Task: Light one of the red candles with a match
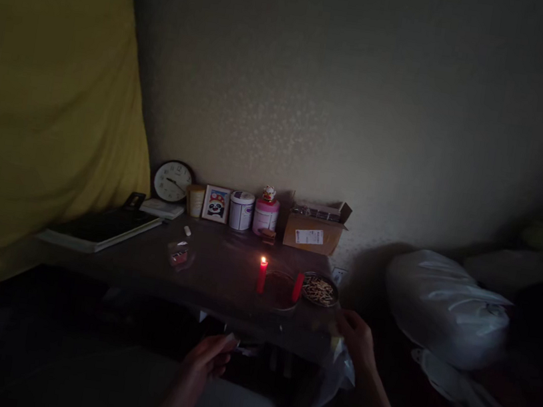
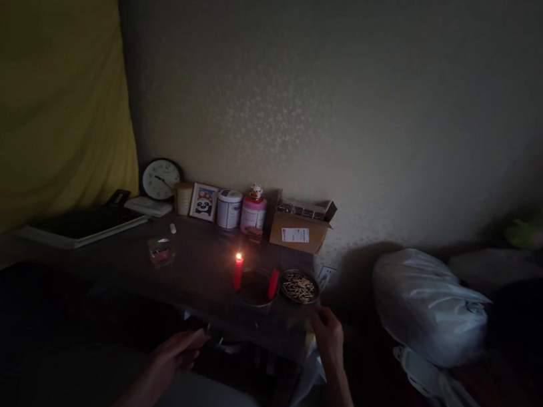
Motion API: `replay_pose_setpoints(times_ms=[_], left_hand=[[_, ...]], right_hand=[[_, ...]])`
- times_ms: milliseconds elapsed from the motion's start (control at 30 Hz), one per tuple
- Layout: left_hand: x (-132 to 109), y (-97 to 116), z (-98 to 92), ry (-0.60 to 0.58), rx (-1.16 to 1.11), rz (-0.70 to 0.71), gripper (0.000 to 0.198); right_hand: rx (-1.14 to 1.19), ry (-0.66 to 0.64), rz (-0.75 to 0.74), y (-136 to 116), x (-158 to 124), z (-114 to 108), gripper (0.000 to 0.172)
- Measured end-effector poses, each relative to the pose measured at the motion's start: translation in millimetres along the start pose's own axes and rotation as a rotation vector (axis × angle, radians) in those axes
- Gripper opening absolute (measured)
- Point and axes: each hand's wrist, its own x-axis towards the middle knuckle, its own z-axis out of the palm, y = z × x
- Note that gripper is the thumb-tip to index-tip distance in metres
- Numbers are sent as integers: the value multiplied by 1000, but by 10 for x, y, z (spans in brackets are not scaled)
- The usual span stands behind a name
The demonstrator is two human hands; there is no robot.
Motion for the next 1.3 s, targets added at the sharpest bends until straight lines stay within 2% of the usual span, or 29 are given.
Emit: replay_pose_setpoints(times_ms=[200,367,500,600,767,867,933,1033,1167,1300], left_hand=[[27,1,0,-2,38,-10,37],[68,-17,1,49,48,-41,40],[99,-16,14,81,34,-74,42],[87,8,24,74,35,-70,41],[35,44,38,50,21,-55,39],[45,5,38,9,7,-64,39],[71,-48,36,0,-7,-64,39],[99,-121,29,33,67,-28,37],[69,-128,33,-5,232,5,37],[17,-96,78,-28,312,29,37]], right_hand=[[-149,50,-10,-8,299,134,34],[-244,34,-73,-56,498,318,31],[-321,38,-96,-97,571,455,23],[-365,77,-105,-139,541,449,22],[-377,104,-140,-309,242,234,30],[-339,-2,-200,-493,-119,205,25],[-245,-211,-239,-629,-398,299,25],[-96,-370,-259,-783,-786,550,28],[114,-497,-264,-787,-1101,860,23],[258,-580,-182,-683,-1186,972,28]])
